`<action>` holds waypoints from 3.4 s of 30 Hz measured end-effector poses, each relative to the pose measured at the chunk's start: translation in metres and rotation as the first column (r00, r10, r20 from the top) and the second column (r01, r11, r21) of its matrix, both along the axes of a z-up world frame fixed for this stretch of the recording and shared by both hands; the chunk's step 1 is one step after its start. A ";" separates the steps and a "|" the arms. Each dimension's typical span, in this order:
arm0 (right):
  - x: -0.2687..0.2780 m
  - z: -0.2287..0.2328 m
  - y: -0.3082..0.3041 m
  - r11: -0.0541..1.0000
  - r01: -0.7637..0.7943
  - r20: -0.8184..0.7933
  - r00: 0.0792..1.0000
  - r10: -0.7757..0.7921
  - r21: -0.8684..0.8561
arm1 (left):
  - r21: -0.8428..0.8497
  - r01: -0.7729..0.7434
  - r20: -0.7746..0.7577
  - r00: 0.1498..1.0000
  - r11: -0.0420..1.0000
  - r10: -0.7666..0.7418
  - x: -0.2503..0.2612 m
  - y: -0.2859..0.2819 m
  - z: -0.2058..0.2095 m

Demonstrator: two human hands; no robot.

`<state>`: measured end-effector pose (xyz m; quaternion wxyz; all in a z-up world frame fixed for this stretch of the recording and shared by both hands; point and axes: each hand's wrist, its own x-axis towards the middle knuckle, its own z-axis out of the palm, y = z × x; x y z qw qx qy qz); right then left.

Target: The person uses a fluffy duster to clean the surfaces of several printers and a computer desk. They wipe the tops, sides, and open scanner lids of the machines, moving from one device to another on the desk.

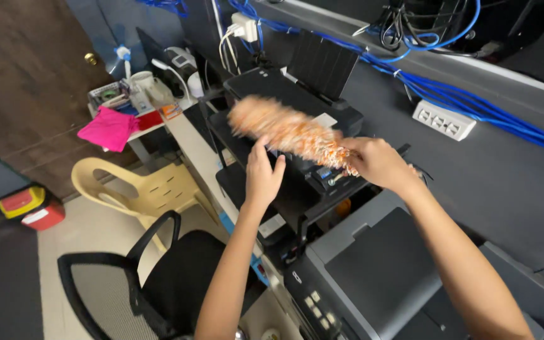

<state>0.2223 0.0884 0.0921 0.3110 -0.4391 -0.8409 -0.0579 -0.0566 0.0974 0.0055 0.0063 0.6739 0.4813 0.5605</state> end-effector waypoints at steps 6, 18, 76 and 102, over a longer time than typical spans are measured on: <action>-0.036 0.030 0.032 0.927 0.370 0.025 0.928 -0.372 0.063 | 0.000 0.048 0.044 0.998 0.999 -0.048 -0.028 0.045 0.009; -0.047 0.039 0.072 0.936 0.334 -0.089 0.942 -0.325 0.108 | 0.061 0.210 0.134 0.967 0.976 -0.217 -0.063 0.110 0.024; -0.155 -0.008 0.215 0.935 -0.118 -0.336 0.942 -0.001 -0.334 | -0.180 -0.024 -0.744 0.657 0.983 -0.121 -0.216 0.298 0.095; -0.151 -0.027 0.217 0.941 -0.229 -0.188 0.965 0.184 -0.250 | -0.297 0.797 0.559 0.592 0.526 -0.581 -0.174 0.267 0.098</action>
